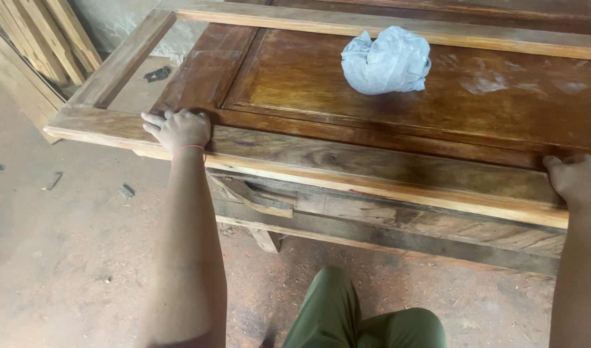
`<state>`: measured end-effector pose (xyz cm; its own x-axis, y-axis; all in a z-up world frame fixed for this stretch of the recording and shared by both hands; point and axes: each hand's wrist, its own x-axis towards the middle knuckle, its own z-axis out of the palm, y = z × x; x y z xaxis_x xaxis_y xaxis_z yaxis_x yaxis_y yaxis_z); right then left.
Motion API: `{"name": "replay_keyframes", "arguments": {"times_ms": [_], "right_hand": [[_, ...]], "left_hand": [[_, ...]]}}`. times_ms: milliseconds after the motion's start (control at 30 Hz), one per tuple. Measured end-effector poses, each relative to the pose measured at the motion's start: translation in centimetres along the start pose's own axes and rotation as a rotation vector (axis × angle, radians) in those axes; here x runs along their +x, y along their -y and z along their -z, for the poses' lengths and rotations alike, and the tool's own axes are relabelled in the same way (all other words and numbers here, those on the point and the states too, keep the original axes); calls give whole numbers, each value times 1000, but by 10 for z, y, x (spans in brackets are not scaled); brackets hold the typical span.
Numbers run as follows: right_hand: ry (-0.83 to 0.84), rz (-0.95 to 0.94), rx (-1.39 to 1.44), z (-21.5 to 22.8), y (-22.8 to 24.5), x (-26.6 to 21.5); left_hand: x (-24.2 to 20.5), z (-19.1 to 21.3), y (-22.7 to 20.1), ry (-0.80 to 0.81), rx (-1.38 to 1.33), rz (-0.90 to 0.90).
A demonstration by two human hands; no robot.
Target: The person manually sands the surface of a wooden frame using a piece of sandpaper.
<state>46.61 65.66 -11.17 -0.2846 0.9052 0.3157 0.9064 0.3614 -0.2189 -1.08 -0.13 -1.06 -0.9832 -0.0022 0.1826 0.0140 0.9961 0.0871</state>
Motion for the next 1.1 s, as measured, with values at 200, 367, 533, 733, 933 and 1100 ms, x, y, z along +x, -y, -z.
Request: {"name": "replay_keyframes", "arguments": {"times_ms": [200, 367, 533, 733, 933, 1100], "right_hand": [[46, -2, -34, 9, 7, -8], [29, -37, -37, 10, 7, -8], [45, 125, -117, 0, 0, 2], [110, -42, -90, 8, 10, -4], [4, 155, -245, -26, -18, 15], [119, 95, -100, -10, -8, 9]], "left_hand": [[-4, 7, -1, 12, -5, 4], [2, 0, 0, 5, -13, 6], [-2, 5, -1, 13, -20, 14], [-9, 12, -3, 30, -5, 8], [-4, 5, -1, 10, 0, -1], [-7, 11, -2, 27, 5, -2]]}}
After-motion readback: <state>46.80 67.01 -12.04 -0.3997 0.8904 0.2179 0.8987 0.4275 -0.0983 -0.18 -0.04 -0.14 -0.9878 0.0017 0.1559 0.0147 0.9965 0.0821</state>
